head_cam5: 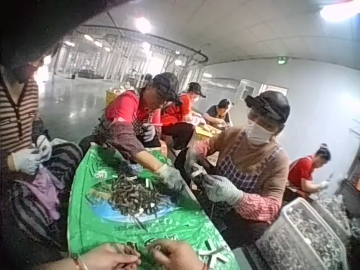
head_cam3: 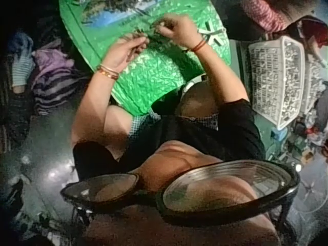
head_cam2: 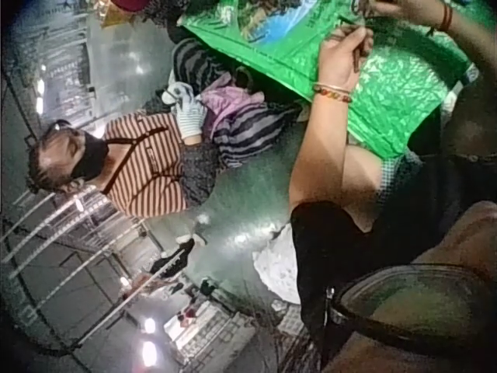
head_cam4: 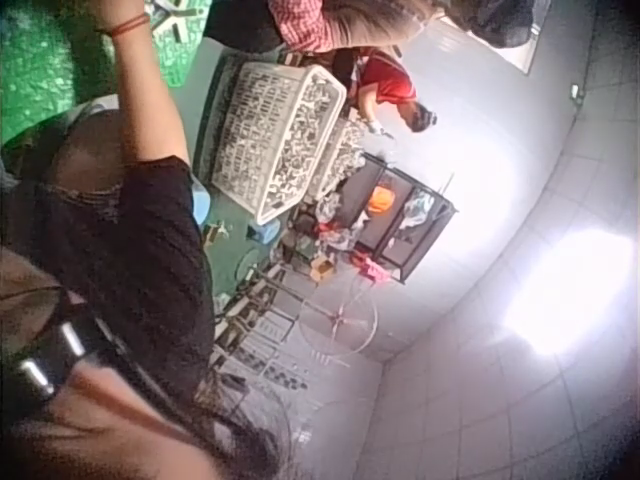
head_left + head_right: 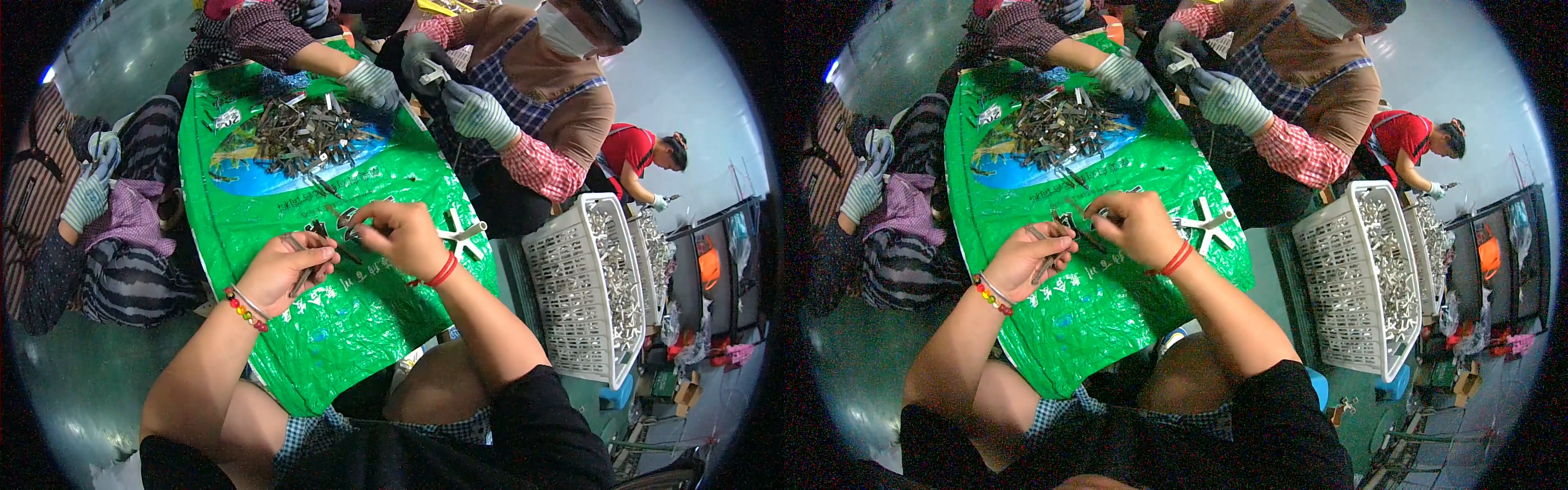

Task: The person assembles small metal components and plastic components by hand, taking them from a central pile on the floor and joining them together.

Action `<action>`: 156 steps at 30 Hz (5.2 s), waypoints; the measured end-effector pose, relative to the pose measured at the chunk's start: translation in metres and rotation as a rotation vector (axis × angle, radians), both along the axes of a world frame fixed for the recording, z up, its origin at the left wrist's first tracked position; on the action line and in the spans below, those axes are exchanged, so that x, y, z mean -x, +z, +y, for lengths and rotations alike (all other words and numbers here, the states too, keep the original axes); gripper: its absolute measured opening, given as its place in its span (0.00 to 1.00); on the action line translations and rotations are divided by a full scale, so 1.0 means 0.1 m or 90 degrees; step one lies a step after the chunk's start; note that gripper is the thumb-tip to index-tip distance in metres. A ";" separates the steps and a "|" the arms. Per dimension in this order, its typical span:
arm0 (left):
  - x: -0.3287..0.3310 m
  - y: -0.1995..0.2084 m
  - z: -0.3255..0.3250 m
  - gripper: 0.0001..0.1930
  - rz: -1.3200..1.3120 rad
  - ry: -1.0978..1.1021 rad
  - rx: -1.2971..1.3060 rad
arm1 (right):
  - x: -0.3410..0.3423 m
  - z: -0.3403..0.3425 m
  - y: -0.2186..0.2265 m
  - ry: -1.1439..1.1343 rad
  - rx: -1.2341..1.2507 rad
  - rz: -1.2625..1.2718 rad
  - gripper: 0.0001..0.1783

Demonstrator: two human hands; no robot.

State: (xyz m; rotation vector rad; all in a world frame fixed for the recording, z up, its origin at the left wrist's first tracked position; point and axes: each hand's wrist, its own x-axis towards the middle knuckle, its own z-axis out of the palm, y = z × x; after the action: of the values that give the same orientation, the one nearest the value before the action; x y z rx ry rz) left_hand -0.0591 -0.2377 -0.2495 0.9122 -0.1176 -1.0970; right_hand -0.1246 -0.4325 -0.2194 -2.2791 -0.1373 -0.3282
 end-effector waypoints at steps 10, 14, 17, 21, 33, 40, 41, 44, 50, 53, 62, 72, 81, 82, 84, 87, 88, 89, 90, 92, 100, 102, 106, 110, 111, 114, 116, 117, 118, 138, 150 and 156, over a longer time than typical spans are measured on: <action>-0.03 -0.09 0.04 0.05 -0.030 -0.002 -0.044 | -0.14 -0.83 -0.29 -0.367 0.216 -0.045 0.05; -0.02 -0.08 0.02 0.06 -0.031 -0.002 -0.052 | -0.20 -0.93 -0.33 -0.446 0.264 0.026 0.06; -0.02 -0.10 0.03 0.06 -0.035 -0.003 -0.054 | -0.27 -0.89 -0.34 -0.468 0.288 0.033 0.06; 0.00 -0.05 -0.01 0.06 -0.035 0.002 -0.066 | -0.30 -0.89 -0.44 -0.468 0.299 -0.013 0.08; 0.00 -0.05 0.06 0.05 -0.068 -0.001 -0.076 | -0.34 -0.74 -0.49 -0.413 0.326 0.075 0.09; 0.01 -0.04 0.06 0.05 -0.055 -0.002 -0.061 | -0.33 -0.64 -0.39 -0.354 0.231 0.050 0.08; 0.01 -0.05 0.08 0.05 -0.057 -0.004 -0.064 | -0.34 -0.56 -0.34 -0.322 0.128 0.054 0.07; 0.00 -0.07 0.10 0.07 -0.056 -0.015 -0.059 | -0.31 -0.39 -0.26 -0.290 -0.146 0.101 0.08; 0.00 -0.07 0.07 0.06 -0.059 -0.014 -0.053 | -0.25 -0.41 -0.34 -0.183 -0.079 0.174 0.08; 0.00 -0.07 0.06 0.06 -0.053 -0.016 -0.050 | -0.25 -0.36 -0.30 -0.141 -0.073 0.182 0.10; -0.02 -0.10 0.08 0.06 -0.056 -0.010 -0.059 | -0.36 -0.13 -0.20 -0.114 0.012 0.230 0.11; -0.01 -0.01 0.08 0.04 -0.075 -0.006 -0.104 | -0.56 0.01 -0.17 -0.216 -0.326 -0.012 0.11; -0.03 -0.08 0.08 0.05 -0.045 0.054 -0.065 | -0.35 0.10 -0.07 -0.034 -0.765 0.331 0.13; -0.03 -0.07 0.06 0.05 -0.040 0.063 -0.062 | -0.32 0.14 -0.04 -0.033 -0.767 0.335 0.13; -0.03 -0.06 0.04 0.05 -0.036 0.071 -0.059 | -0.31 0.14 -0.07 -0.024 -0.758 0.345 0.12; -0.04 -0.09 0.04 0.05 -0.037 0.081 -0.061 | -0.30 0.16 -0.12 -0.011 -0.746 0.359 0.10; -0.05 -0.12 0.05 0.05 -0.044 0.085 -0.061 | -0.29 0.16 -0.14 -0.007 -0.741 0.363 0.08; -0.05 -0.13 0.05 0.05 -0.052 0.088 -0.061 | -0.29 0.17 -0.15 -0.006 -0.743 0.363 0.08; -0.05 -0.13 0.04 0.05 -0.052 0.088 -0.061 | -0.28 0.17 -0.15 0.009 -0.748 0.369 0.07; -0.06 -0.11 0.02 0.05 -0.069 0.132 -0.044 | -0.27 0.18 -0.15 0.026 -0.753 0.375 0.06; -0.07 -0.09 0.00 0.06 -0.061 0.176 -0.044 | -0.24 0.26 -0.19 0.032 -0.644 0.366 0.03; -0.06 -0.08 0.00 0.06 -0.068 0.167 -0.057 | -0.23 0.28 -0.15 0.022 -0.654 0.383 0.03; -0.06 -0.11 0.02 0.06 -0.081 0.179 -0.056 | -0.24 0.30 -0.14 0.040 -0.646 0.408 0.03; -0.07 -0.10 0.03 0.05 -0.092 0.176 -0.064 | -0.25 0.26 -0.19 0.080 -0.663 0.398 0.04; -0.07 -0.09 0.04 0.05 -0.093 0.176 -0.064 | -0.25 0.27 -0.20 0.076 -0.665 0.398 0.05; -0.07 -0.09 0.05 0.06 -0.079 0.183 -0.068 | -0.25 0.28 -0.23 0.067 -0.665 0.394 0.05; -0.06 -0.11 0.05 0.07 -0.082 0.195 -0.066 | -0.25 0.29 -0.23 0.062 -0.663 0.389 0.05; -0.06 -0.10 0.04 0.07 -0.082 0.195 -0.064 | -0.24 0.29 -0.22 0.057 -0.661 0.384 0.05; -0.06 -0.10 0.03 0.07 -0.081 0.197 -0.064 | -0.23 0.29 -0.20 0.052 -0.660 0.379 0.05; -0.02 -0.06 0.01 0.06 -0.143 0.206 -0.043 | -0.20 0.31 -0.24 0.012 -0.344 0.230 0.04; -0.04 -0.01 0.03 0.06 -0.034 0.123 0.069 | -0.17 0.27 -0.07 0.016 -0.644 0.350 0.03; -0.06 -0.03 0.05 0.06 -0.002 0.169 0.058 | -0.17 0.27 -0.05 0.084 -0.358 0.131 0.04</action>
State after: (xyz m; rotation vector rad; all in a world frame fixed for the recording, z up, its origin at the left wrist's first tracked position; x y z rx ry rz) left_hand -0.0533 -0.2332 -0.2526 0.8219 -0.0467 -0.8371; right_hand -0.1079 -0.4054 -0.2248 -1.7222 -0.0753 -0.0487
